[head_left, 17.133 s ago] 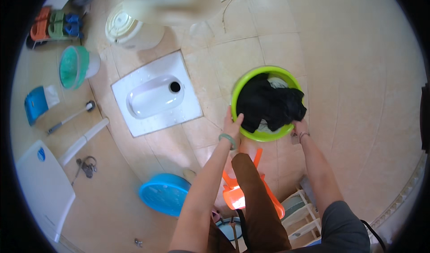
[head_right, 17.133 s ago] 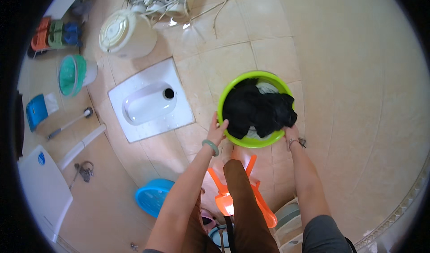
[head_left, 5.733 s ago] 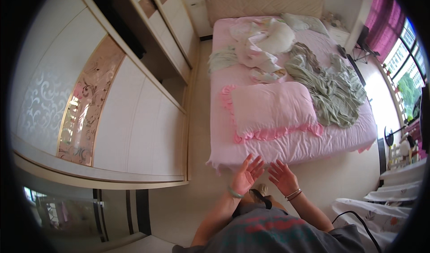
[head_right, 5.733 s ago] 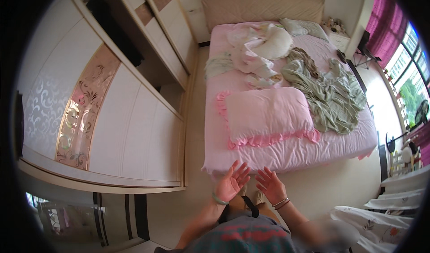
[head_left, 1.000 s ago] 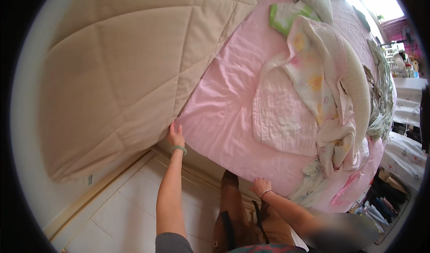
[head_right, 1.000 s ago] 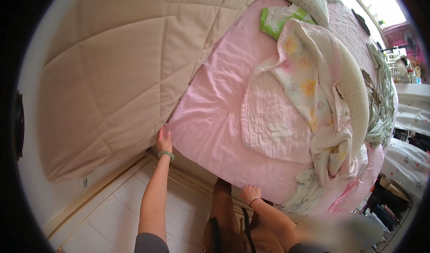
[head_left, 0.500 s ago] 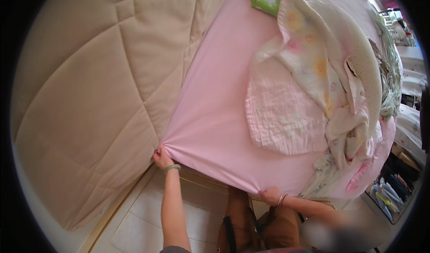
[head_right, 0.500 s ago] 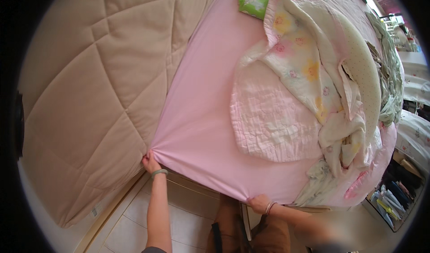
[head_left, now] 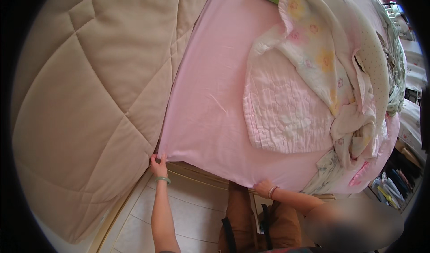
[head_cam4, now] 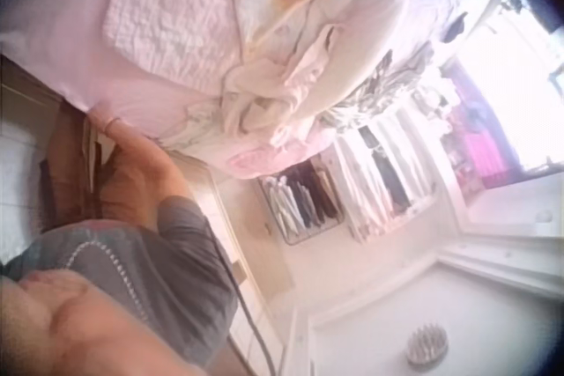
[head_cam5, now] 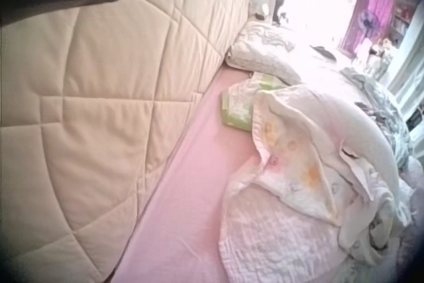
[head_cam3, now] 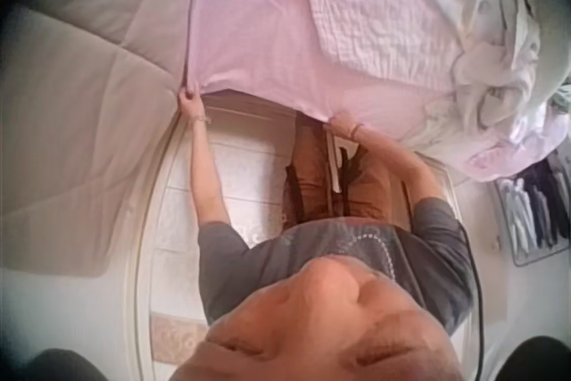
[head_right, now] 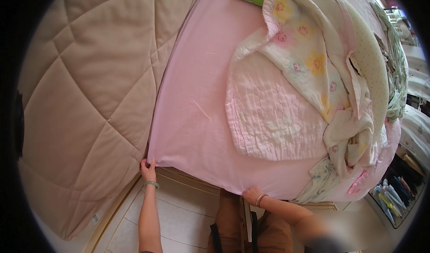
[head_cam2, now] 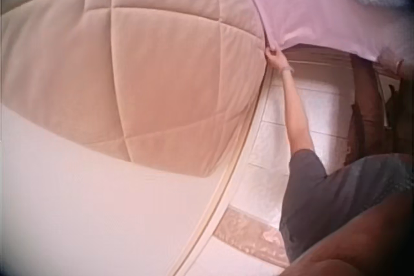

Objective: The person washes a black garment in a blue basin and transfers it to a green bucket. They then move to a bedroom and fold several items of bedding, including a patterned blanket, a pillow, and a fitted sheet, placing them on the bed.

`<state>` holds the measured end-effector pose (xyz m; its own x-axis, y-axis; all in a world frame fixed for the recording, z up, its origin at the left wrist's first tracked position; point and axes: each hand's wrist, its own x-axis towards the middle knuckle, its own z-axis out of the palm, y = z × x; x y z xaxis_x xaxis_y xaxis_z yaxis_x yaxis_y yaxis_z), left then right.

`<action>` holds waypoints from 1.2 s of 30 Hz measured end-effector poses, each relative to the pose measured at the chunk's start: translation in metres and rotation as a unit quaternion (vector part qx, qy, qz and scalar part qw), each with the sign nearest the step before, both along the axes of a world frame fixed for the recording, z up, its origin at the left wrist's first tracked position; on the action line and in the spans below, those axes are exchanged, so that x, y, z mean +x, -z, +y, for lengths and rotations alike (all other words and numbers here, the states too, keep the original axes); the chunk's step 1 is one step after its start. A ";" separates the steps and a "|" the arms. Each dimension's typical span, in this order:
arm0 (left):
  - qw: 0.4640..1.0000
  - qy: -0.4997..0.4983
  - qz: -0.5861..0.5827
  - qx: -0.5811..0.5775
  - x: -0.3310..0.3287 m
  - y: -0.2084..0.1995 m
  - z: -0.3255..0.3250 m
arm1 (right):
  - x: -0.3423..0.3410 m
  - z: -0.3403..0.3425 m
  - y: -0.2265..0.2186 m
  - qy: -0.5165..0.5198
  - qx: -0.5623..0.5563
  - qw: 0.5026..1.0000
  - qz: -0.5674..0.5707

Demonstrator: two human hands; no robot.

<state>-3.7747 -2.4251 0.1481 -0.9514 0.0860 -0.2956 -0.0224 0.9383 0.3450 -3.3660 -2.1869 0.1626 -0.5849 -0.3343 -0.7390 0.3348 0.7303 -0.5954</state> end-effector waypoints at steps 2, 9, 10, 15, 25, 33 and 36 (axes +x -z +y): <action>0.991 -0.070 -0.044 0.102 0.000 0.003 -0.013 | -0.004 0.004 -0.007 0.003 0.006 1.000 -0.006; 0.964 0.238 0.092 0.071 0.036 -0.081 0.041 | -0.231 0.125 -0.041 0.481 -0.114 0.858 0.136; 0.956 0.269 0.108 0.049 0.040 -0.087 0.039 | -0.275 0.149 -0.040 0.513 -0.092 0.813 0.257; 0.937 0.312 0.141 0.066 0.043 -0.110 0.033 | -0.435 0.256 -0.008 0.577 0.103 0.746 0.316; 0.918 -0.325 -0.028 0.226 0.022 -0.030 -0.019 | -0.446 0.303 0.006 0.206 0.197 0.796 0.534; 0.812 -0.513 -0.175 0.218 -0.011 0.058 0.000 | -0.463 0.301 0.046 0.163 0.313 0.804 0.478; 0.801 -0.518 -0.224 0.200 -0.014 0.081 0.000 | -0.466 0.296 0.052 0.183 0.334 0.780 0.497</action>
<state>-3.7887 -2.4252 0.0669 -0.3798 -0.5081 -0.7730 -0.9230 0.1519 0.3537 -3.8321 -1.8912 0.1102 -0.9455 0.2546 0.2032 0.2090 0.9525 -0.2214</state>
